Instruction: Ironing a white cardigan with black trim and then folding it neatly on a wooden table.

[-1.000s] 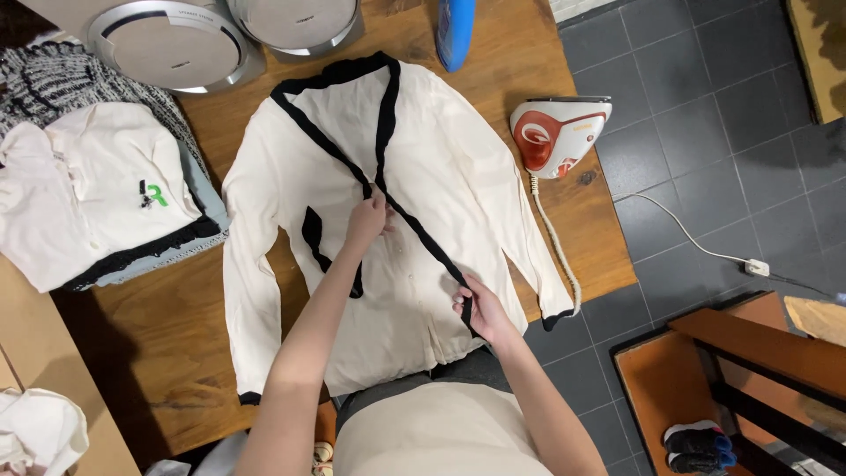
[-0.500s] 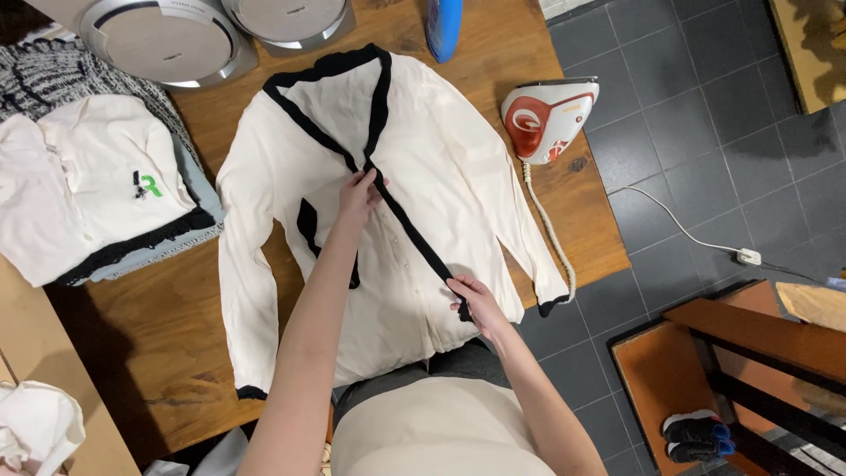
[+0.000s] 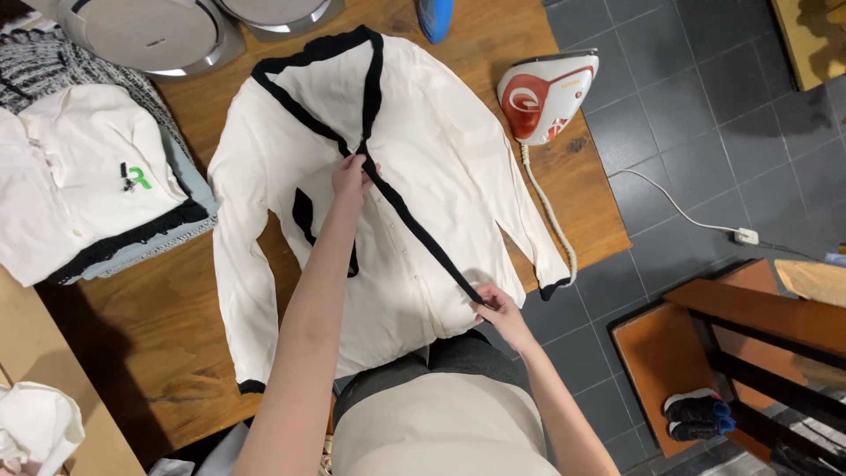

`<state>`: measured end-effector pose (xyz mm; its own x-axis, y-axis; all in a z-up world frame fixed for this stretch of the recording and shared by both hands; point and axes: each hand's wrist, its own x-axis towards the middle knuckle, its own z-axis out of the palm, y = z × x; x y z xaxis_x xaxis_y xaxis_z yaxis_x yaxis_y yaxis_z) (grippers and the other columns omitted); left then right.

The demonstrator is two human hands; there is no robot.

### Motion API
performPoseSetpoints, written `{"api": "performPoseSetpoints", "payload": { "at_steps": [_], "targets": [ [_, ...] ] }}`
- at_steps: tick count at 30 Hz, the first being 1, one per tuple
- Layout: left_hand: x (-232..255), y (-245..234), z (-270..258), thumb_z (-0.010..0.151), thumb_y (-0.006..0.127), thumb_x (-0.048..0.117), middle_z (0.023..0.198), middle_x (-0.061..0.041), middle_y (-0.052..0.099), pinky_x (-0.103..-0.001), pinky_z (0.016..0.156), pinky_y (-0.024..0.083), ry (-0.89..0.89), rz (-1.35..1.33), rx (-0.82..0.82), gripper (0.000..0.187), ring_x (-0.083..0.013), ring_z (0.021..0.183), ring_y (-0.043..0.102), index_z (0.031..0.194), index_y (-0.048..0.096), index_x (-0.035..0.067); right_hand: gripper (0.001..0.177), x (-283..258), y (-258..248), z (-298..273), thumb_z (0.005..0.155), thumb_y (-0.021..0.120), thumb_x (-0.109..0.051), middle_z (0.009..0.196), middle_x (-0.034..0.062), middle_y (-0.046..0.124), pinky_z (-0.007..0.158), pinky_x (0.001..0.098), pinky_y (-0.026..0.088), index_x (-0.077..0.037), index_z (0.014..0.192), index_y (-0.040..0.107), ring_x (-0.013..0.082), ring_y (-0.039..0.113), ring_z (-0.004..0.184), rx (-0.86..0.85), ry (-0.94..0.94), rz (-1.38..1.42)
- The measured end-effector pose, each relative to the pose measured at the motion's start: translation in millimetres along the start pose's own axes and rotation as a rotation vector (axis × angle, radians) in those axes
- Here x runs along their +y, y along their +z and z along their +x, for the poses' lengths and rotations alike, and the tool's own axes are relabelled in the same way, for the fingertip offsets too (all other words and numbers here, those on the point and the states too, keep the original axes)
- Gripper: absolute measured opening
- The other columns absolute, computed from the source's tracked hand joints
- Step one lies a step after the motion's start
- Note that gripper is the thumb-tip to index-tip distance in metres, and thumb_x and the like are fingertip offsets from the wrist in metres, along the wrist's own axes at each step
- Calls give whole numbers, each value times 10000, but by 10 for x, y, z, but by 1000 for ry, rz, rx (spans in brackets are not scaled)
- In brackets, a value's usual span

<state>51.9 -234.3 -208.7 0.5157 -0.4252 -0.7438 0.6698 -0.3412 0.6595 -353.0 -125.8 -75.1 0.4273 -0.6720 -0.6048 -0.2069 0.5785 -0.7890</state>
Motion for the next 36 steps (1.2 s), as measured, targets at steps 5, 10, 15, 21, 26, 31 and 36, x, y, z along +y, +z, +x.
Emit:
{"api": "performPoseSetpoints", "payload": {
  "at_steps": [5,10,15,21,26,31,36],
  "targets": [
    [-51,-7,86,907,790,229,1153,-132,683,-466,841,708,14,26,28,532,-314,908,793,1371,588,66,185,163,-98,-111,859,863,-47,800,6,656,667,242,612,-41,926,691,107,689,673,194,1,130],
    [152,3,-181,958,725,206,1172,-123,666,-453,839,714,-18,40,6,507,-298,921,801,1410,544,65,95,358,-172,-176,965,778,-142,776,42,686,651,260,600,-63,963,724,157,727,653,339,92,257],
    [125,32,-153,951,738,221,1184,-112,661,-412,822,715,-21,65,36,510,-255,892,784,1404,556,75,113,597,-298,-202,998,745,-165,691,95,698,631,247,588,-60,956,753,171,723,607,416,69,216],
    [55,59,-187,918,828,225,1185,-96,640,-373,817,721,5,44,35,637,-195,877,731,1453,520,66,201,793,-431,-279,1044,701,-258,546,107,599,436,259,513,-97,938,759,154,595,433,587,70,121],
    [-202,-5,135,884,924,236,1345,-90,604,-385,961,672,35,93,27,835,-187,1028,690,1540,438,62,110,930,-364,-314,968,771,-133,714,150,748,435,210,487,-48,1028,736,108,615,530,471,-11,-6],
    [-266,40,143,837,979,106,1414,-73,532,-462,1063,606,64,71,-46,1040,-263,1235,631,1627,303,100,157,927,-359,-399,981,750,-119,843,184,783,564,285,590,-6,1089,734,170,688,639,399,31,-82],
    [-270,138,-119,797,980,36,1437,-22,539,-478,1031,643,134,137,-28,1101,-239,1293,583,1641,282,147,185,1058,-467,-376,980,763,-134,900,165,784,673,354,668,0,1100,719,228,755,752,483,47,-168]
  ]
}}
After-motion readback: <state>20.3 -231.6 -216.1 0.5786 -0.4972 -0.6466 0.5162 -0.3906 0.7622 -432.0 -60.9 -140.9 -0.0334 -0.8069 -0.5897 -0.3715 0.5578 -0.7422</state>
